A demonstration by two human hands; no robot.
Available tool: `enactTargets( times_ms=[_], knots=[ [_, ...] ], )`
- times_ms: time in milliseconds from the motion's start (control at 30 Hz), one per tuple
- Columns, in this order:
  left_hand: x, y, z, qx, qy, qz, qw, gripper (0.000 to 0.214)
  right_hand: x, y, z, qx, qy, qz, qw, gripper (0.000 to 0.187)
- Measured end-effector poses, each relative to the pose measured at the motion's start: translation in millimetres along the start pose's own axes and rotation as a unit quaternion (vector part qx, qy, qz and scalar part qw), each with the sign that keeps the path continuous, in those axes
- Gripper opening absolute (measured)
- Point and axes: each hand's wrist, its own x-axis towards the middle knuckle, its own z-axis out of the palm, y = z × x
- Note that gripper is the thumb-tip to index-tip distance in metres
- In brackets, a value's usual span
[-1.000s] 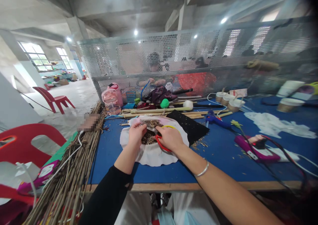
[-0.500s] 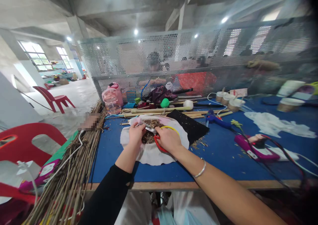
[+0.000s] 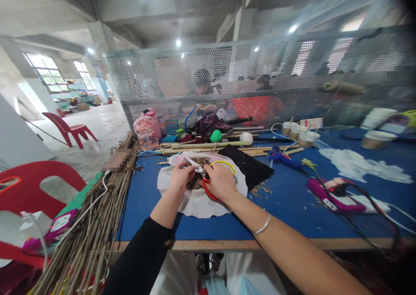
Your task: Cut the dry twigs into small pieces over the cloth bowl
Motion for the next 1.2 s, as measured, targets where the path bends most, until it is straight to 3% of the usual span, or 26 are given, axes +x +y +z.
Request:
enactTargets(
  times_ms=[133, 300, 533, 900, 1200],
  knots=[
    [-2, 4, 2.0, 0.001, 0.015, -0.017, 1.000, 0.040, 0, 1, 0, 0.002, -0.024, -0.004, 1.000, 0.036],
    [-5, 7, 6.0, -0.006, 0.043, -0.028, 0.999, 0.036, -1, 1, 3, 0.002, -0.044, 0.008, 0.999, 0.039],
    [-1, 5, 4.5, -0.018, 0.038, -0.017, 0.999, 0.029, -2, 3, 5, 0.009, -0.062, -0.009, 0.998, 0.039],
    [6, 6, 3.3, -0.138, 0.052, -0.009, 0.989, 0.035, 4, 14, -6, -0.018, -0.006, 0.014, 1.000, 0.040],
    [-5, 23, 7.2, -0.192, 0.013, -0.097, 0.976, 0.017, 9, 26, -1, 0.045, -0.002, 0.033, 0.998, 0.044]
  ],
)
